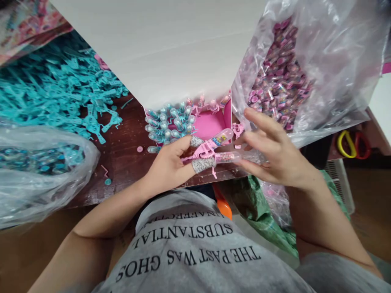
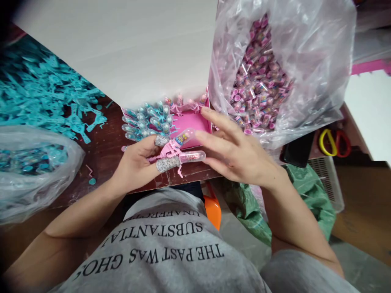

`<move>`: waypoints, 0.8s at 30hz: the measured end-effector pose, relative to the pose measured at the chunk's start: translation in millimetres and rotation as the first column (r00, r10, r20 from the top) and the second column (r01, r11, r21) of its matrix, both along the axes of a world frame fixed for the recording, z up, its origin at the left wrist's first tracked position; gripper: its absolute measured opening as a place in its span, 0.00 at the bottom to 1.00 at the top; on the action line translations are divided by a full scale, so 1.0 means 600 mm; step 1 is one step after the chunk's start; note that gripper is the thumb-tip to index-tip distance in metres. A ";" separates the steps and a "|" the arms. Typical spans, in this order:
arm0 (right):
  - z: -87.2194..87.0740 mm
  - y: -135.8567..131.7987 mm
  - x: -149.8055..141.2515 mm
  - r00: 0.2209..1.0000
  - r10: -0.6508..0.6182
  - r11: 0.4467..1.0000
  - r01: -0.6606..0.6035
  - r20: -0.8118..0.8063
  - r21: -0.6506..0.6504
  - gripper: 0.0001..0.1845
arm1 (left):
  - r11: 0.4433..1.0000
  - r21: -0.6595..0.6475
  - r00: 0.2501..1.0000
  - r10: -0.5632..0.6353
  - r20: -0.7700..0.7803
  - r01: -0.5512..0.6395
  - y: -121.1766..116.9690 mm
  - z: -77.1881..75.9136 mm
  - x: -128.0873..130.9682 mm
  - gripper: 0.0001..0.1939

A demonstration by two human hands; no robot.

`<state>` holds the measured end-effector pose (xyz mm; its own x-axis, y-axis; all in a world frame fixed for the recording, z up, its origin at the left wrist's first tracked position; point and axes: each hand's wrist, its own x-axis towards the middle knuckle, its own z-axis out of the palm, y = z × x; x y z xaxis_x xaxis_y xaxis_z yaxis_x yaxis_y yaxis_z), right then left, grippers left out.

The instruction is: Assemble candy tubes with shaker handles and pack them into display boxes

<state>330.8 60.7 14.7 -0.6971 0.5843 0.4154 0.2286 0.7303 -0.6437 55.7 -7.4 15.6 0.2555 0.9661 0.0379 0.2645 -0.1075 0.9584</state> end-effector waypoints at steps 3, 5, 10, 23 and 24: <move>0.025 0.017 -0.021 0.992 0.083 0.996 -0.085 0.099 0.020 0.24 | 0.989 0.111 0.987 -0.084 -0.137 0.100 0.029 0.017 -0.008 0.11; 0.041 0.032 -0.029 0.993 0.083 0.996 -0.085 0.084 0.018 0.15 | 0.959 0.251 0.959 -0.059 -0.277 0.131 0.057 0.021 -0.016 0.16; 0.059 0.068 -0.021 0.914 -0.383 0.924 0.381 0.134 0.042 0.28 | 0.893 0.351 0.795 -0.011 -0.606 0.280 0.121 -0.004 -0.059 0.22; 0.030 0.118 -0.130 0.908 -0.276 0.959 0.283 0.317 0.024 0.10 | 0.924 0.167 0.522 -0.040 -0.852 0.344 0.101 -0.016 -0.097 0.19; 0.038 0.118 -0.118 0.921 -0.218 0.975 0.221 0.322 0.028 0.11 | 0.926 0.141 0.488 -0.052 -0.871 0.350 0.101 -0.013 -0.096 0.18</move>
<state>260.0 131.6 37.6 -0.6463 0.7402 0.1853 0.5778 0.6334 -0.5148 -1.7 53.3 8.0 0.4932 0.8672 -0.0686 0.8577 -0.4716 0.2051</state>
